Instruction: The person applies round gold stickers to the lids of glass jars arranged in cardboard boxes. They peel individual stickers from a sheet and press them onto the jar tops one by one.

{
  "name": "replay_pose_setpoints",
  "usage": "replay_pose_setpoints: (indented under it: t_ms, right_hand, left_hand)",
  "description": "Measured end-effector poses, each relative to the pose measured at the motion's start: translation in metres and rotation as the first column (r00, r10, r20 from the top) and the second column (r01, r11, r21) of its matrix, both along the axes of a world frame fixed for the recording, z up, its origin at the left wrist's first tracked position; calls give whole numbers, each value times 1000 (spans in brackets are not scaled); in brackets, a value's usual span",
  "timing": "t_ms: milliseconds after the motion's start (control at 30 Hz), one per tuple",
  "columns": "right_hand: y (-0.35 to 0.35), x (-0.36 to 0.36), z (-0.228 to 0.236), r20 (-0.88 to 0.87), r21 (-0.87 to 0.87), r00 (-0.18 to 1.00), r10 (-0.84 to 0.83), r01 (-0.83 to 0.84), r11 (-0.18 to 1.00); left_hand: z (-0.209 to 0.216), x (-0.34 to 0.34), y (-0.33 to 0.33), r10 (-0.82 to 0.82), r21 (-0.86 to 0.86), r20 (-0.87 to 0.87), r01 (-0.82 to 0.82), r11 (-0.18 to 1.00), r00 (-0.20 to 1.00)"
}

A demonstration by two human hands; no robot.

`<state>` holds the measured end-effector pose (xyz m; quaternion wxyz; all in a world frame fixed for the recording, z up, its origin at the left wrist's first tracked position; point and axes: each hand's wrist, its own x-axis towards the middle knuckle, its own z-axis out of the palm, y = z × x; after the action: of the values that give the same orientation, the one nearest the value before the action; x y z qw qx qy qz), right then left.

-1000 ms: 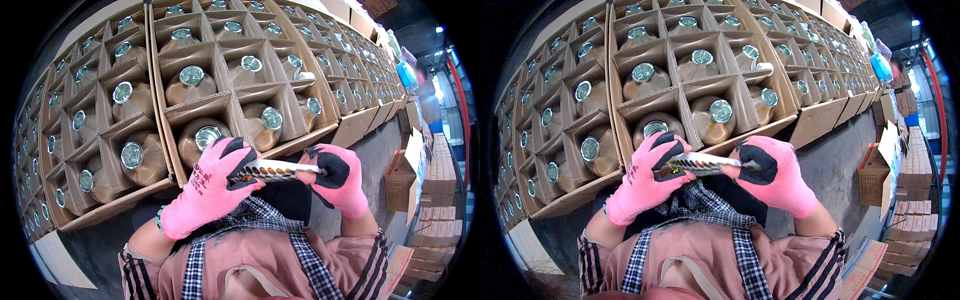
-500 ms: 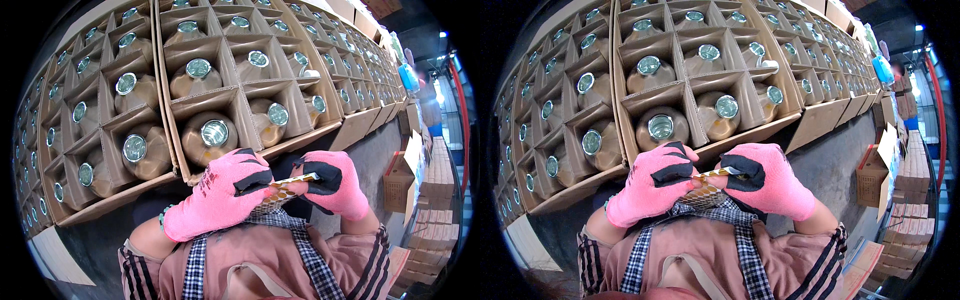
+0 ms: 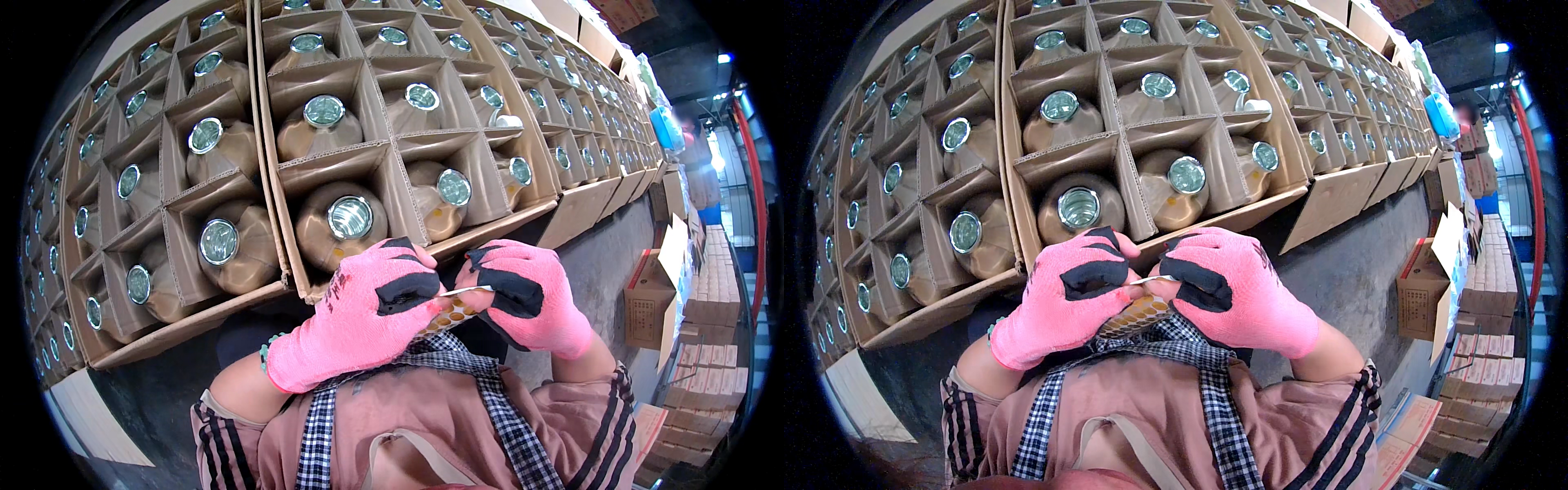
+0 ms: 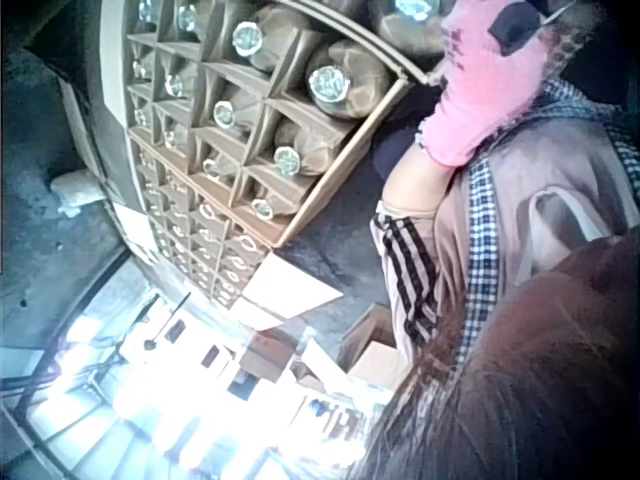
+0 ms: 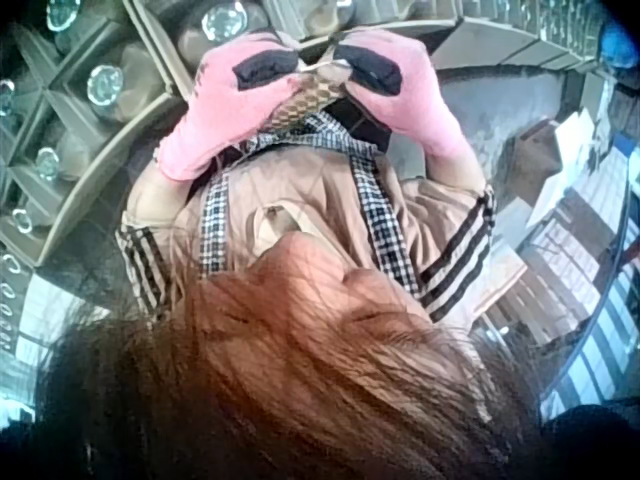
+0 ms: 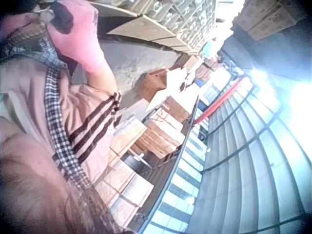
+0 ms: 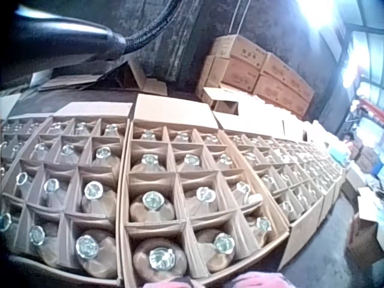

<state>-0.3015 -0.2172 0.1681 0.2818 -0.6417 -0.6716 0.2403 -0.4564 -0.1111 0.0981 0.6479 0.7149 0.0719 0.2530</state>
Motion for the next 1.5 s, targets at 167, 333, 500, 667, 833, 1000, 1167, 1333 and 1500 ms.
replay_pose_setpoints:
  t_ms: [167, 333, 500, 667, 833, 1000, 1167, 1333, 1500]
  right_hand:
    - [-1, 1, -2, 38, -10, 999, -3, 3, 1000]
    - [-10, 6, -9, -22, 116, 966, -257, 258, 959]
    - [-16, 25, -4, -131, -30, 934, -331, 330, 943]
    - [-25, 27, -3, -360, -2, 801, -479, 513, 858]
    - [-25, 36, 3, -338, -27, 852, -400, 416, 909]
    - [-29, 42, -4, -419, -24, 757, -501, 542, 840]
    - [-32, 49, -6, -504, -2, 694, -514, 594, 805]
    - [-31, 49, -10, -615, -73, 562, -553, 658, 750]
    - [-29, 38, -24, -625, -96, 461, -630, 756, 647]
  left_hand:
    - [-2, 3, 3, -4, 56, -2, 4, 998, 1000]
    - [1, 7, -4, 131, 15, -8, -131, 991, 991]
    - [-4, 4, 13, 55, 215, -153, -21, 976, 987]
    - [-9, 8, 13, 35, 89, -175, -20, 996, 984]
    - [-7, 7, 14, -5, 52, -224, 17, 999, 975]
    - [-5, 12, 10, 31, 30, -193, -26, 999, 981]
    - [-19, 12, 12, 119, -174, -240, -164, 971, 963]
    - [-20, 14, 16, 11, -660, 61, 32, 750, 998]
    - [-17, 16, 12, -105, -663, -124, -3, 748, 987]
